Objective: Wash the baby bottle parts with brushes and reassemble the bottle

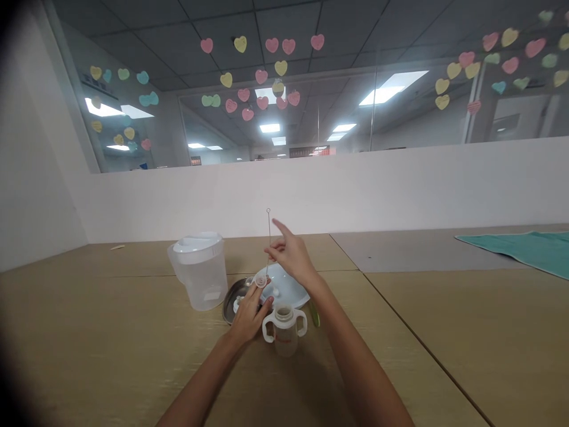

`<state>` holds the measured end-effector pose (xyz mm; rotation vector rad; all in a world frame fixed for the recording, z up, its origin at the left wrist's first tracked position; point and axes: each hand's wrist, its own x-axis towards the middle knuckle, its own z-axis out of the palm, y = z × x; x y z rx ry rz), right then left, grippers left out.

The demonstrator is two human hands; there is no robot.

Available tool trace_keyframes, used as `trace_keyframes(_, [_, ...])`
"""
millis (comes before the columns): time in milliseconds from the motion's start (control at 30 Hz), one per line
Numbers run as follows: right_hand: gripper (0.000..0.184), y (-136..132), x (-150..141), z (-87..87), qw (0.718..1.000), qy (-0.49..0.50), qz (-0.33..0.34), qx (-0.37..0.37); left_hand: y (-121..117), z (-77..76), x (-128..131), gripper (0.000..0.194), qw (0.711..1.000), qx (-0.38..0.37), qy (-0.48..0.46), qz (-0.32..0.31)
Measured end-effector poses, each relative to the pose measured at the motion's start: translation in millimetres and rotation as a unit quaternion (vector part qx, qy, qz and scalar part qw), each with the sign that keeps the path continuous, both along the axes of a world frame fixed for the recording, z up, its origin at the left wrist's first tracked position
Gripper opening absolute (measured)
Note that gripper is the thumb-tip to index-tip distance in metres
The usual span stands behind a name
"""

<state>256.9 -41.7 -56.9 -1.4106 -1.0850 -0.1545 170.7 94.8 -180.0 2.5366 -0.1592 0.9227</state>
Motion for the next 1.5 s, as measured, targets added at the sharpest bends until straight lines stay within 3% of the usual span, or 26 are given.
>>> trace_keyframes(133, [0.027, 7.5, 2.9, -5.3, 0.999, -0.004, 0.028, -0.019, -0.7, 1.3, -0.9, 0.045, 1.0, -0.007, -0.004, -0.004])
trace_keyframes(267, [0.016, 10.3, 1.5, -7.9, 0.997, -0.042, 0.029, -0.051, -1.1, 2.6, -1.1, 0.044, 1.0, -0.01, -0.011, -0.003])
trace_keyframes(833, [0.013, 10.7, -0.2, -10.7, 0.98, -0.157, -0.057, -0.109, 0.4, -1.6, -0.2, 0.043, 1.0, -0.014, -0.007, 0.003])
trace_keyframes(1133, [0.013, 10.1, -1.6, -10.7, 0.982, -0.147, -0.044, -0.112, 6.0, -5.7, 1.5, 0.041, 0.996, 0.062, -0.024, 0.055])
trace_keyframes(1500, [0.014, 12.4, 0.1, -12.1, 0.972, -0.176, -0.063, -0.142, 6.9, -5.2, 1.3, 0.044, 0.994, 0.096, -0.032, 0.047])
